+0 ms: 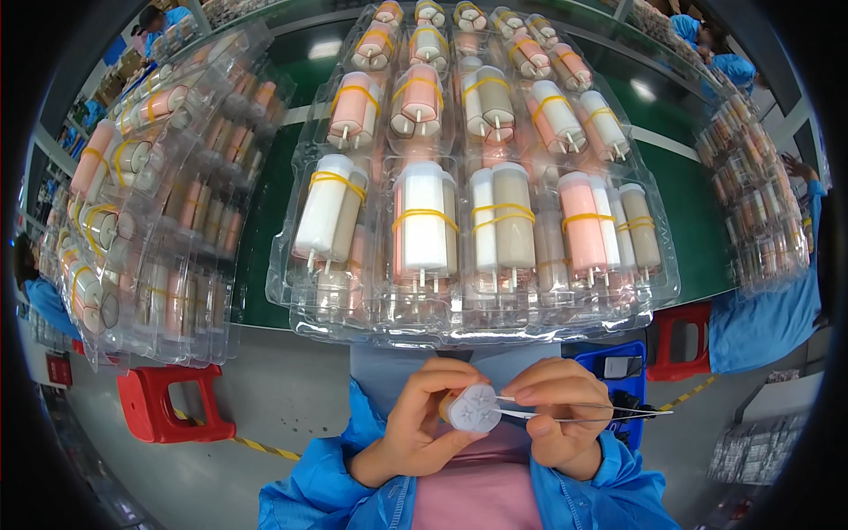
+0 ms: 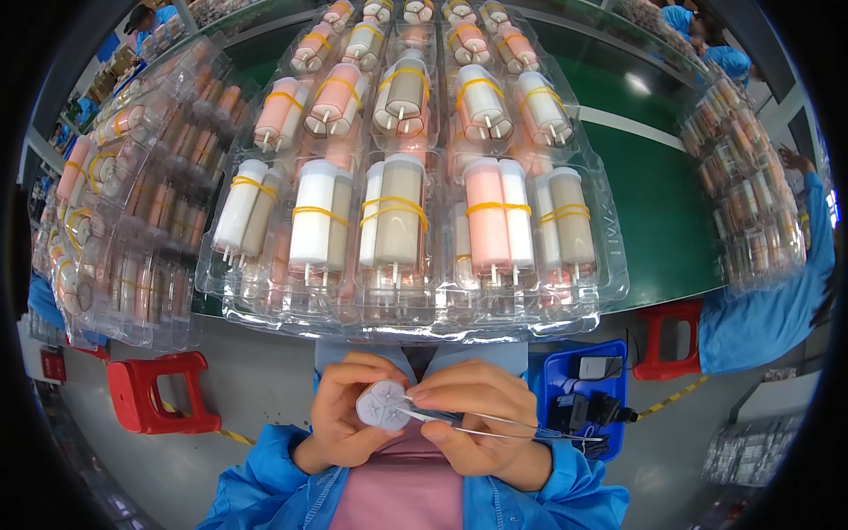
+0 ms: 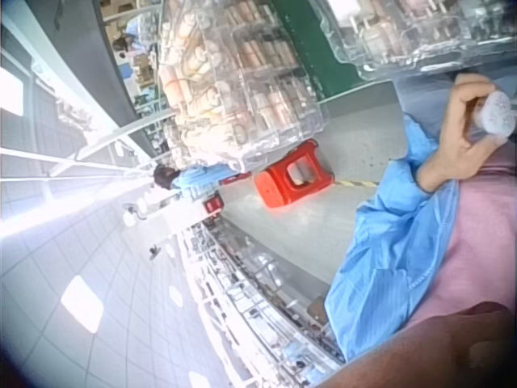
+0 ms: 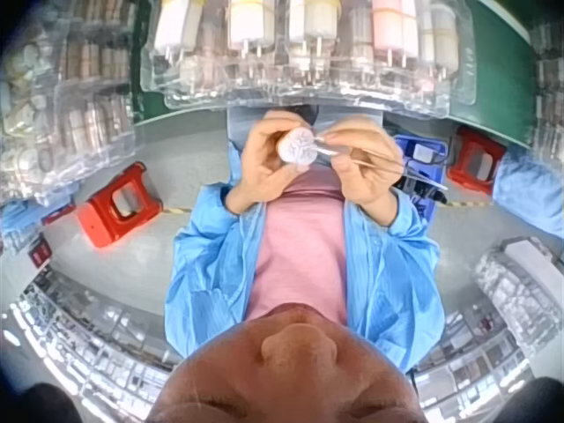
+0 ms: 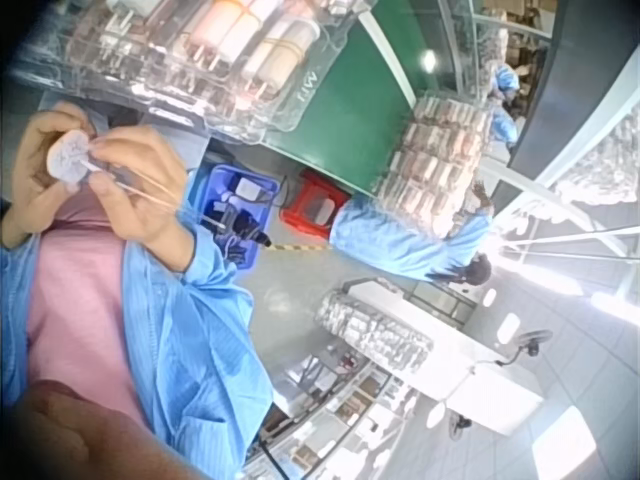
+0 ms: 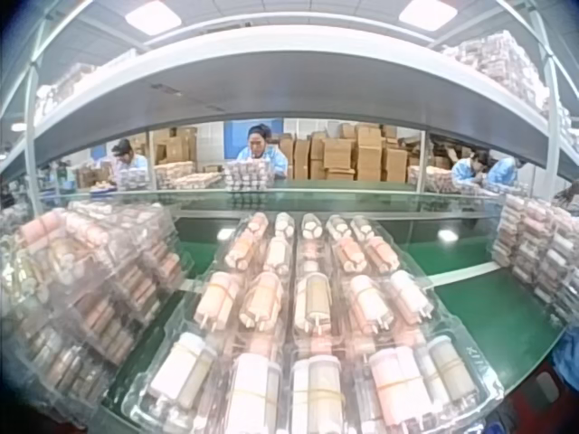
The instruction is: Assembling and marking small plastic components using tweezers and a pen in a factory setting.
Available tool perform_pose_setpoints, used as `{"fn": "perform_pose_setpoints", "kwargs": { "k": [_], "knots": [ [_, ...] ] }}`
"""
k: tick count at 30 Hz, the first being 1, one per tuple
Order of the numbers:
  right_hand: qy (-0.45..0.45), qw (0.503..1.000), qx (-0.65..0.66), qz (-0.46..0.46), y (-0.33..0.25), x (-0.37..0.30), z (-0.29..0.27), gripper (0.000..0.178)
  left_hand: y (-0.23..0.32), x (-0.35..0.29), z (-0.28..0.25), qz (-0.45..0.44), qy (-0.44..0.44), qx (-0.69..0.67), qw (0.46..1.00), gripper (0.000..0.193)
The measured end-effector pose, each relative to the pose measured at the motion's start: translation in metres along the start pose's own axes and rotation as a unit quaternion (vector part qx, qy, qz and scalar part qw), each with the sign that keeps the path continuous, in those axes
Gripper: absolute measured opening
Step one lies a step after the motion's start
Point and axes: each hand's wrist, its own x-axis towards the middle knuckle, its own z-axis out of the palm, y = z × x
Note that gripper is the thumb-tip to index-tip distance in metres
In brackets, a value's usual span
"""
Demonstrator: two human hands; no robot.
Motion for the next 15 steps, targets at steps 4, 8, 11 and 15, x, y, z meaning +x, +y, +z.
{"fn": "perform_pose_setpoints", "kwargs": {
  "k": [4,8,11,15],
  "knots": [
    [0.01,1.0,0.004,0.02,-0.0001,-0.0038,0.0021,0.023,0.0097,0.0023,-0.0024,-0.049,0.005,0.083,0.995,0.054],
    [0.034,0.998,0.025,0.052,0.0012,-0.0073,0.0027,0.025,0.0108,0.003,0.0002,-0.046,0.034,0.112,0.992,0.057],
    [0.064,0.997,0.04,0.035,0.0046,-0.0094,0.0057,0.026,0.008,0.0028,-0.0001,-0.029,0.045,0.146,0.988,0.057],
    [0.099,0.992,0.071,0.02,0.0041,-0.0086,0.0096,0.027,0.0084,0.0032,0.0007,-0.029,0.052,0.169,0.984,0.056]
  ]
}}
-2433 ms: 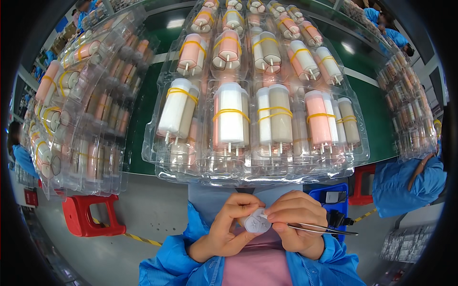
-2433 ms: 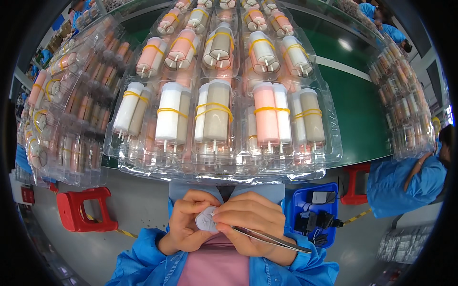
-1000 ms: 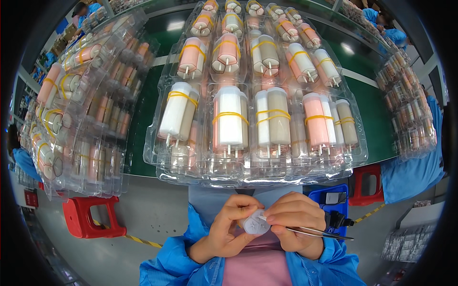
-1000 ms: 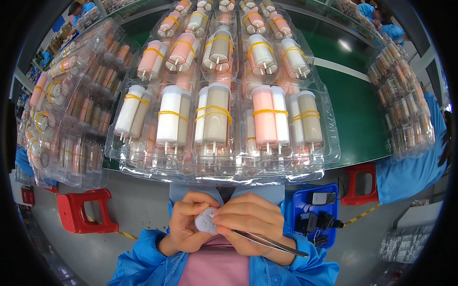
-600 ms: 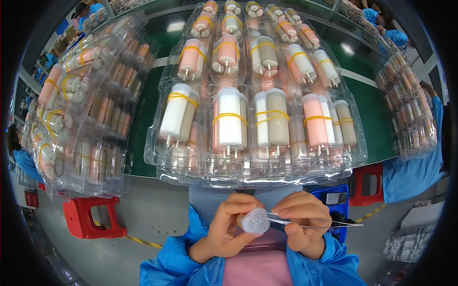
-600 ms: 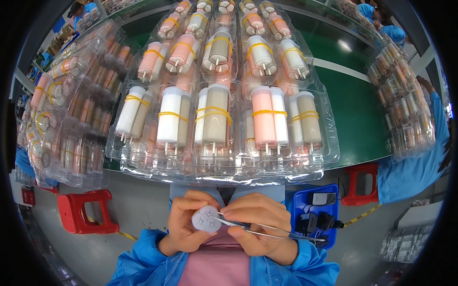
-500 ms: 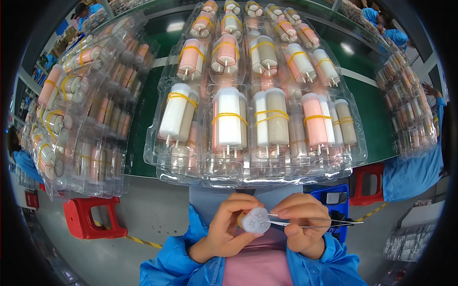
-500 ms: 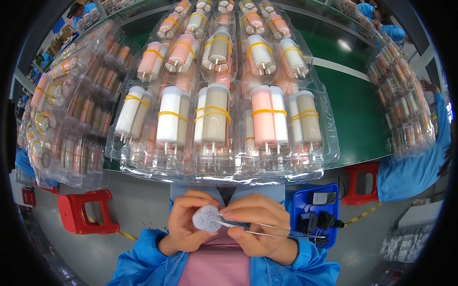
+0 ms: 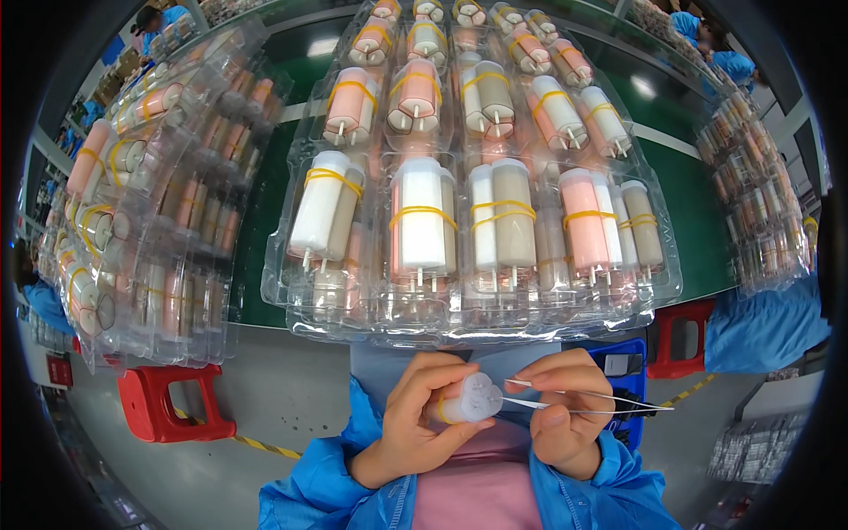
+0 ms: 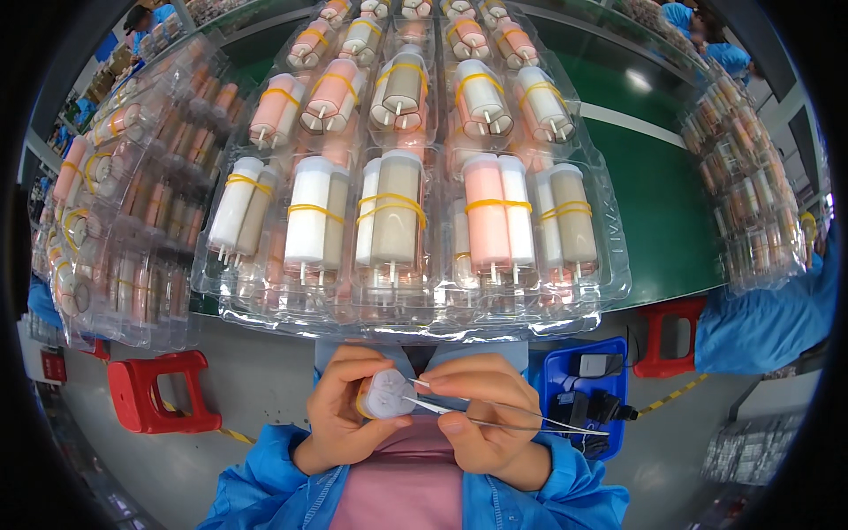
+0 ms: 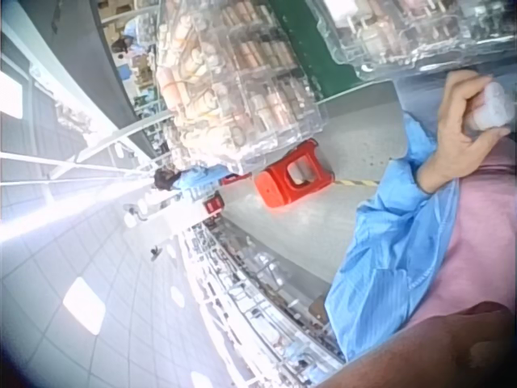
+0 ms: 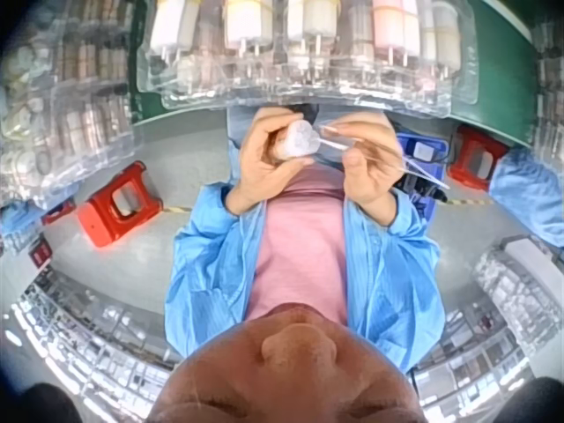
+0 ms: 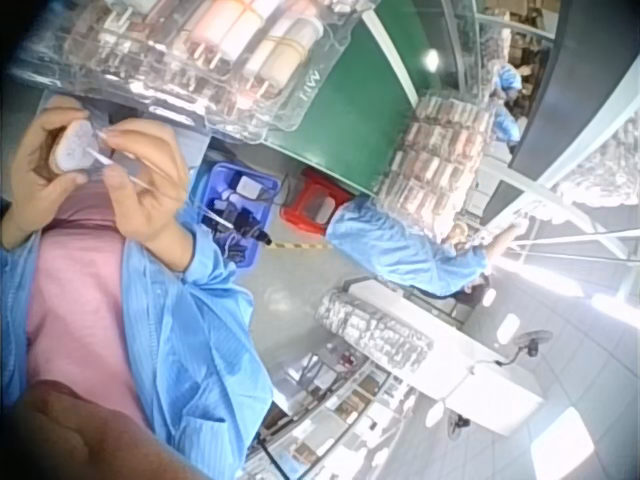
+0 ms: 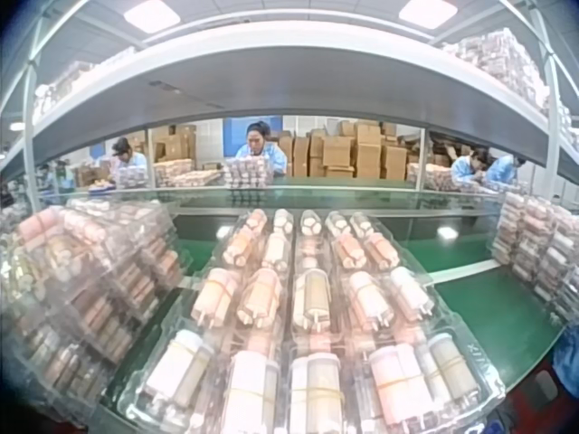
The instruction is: Assembling and marking small plastic components using tweezers and a pen in a factory setting.
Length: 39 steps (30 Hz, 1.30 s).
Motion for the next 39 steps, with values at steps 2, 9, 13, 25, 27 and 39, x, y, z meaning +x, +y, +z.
{"fn": "perform_pose_setpoints", "kwargs": {
  "k": [2,9,13,25,27,39],
  "knots": [
    [-0.002,1.0,0.007,0.006,0.0,-0.001,-0.001,0.027,-0.002,-0.001,0.001,-0.001,0.002,0.003,1.0,0.053],
    [-0.113,0.991,-0.074,0.019,-0.008,-0.002,-0.003,0.023,-0.008,-0.007,0.011,-0.05,0.021,-0.128,0.99,0.047],
    [-0.084,0.993,-0.059,0.056,-0.001,-0.005,-0.005,0.022,-0.007,-0.01,0.006,-0.089,-0.051,-0.093,0.99,0.054],
    [-0.131,0.984,-0.117,0.012,-0.01,0.009,-0.007,0.017,-0.004,-0.004,0.001,-0.037,-0.08,0.003,0.996,0.054],
    [-0.127,0.984,-0.122,0.024,-0.01,0.008,-0.005,0.015,-0.004,-0.003,0.0,-0.022,-0.079,0.022,0.996,0.054],
    [-0.128,0.981,-0.143,0.032,-0.009,0.008,-0.004,0.015,0.0,-0.002,0.003,-0.035,-0.063,0.034,0.997,0.057]
  ]
}}
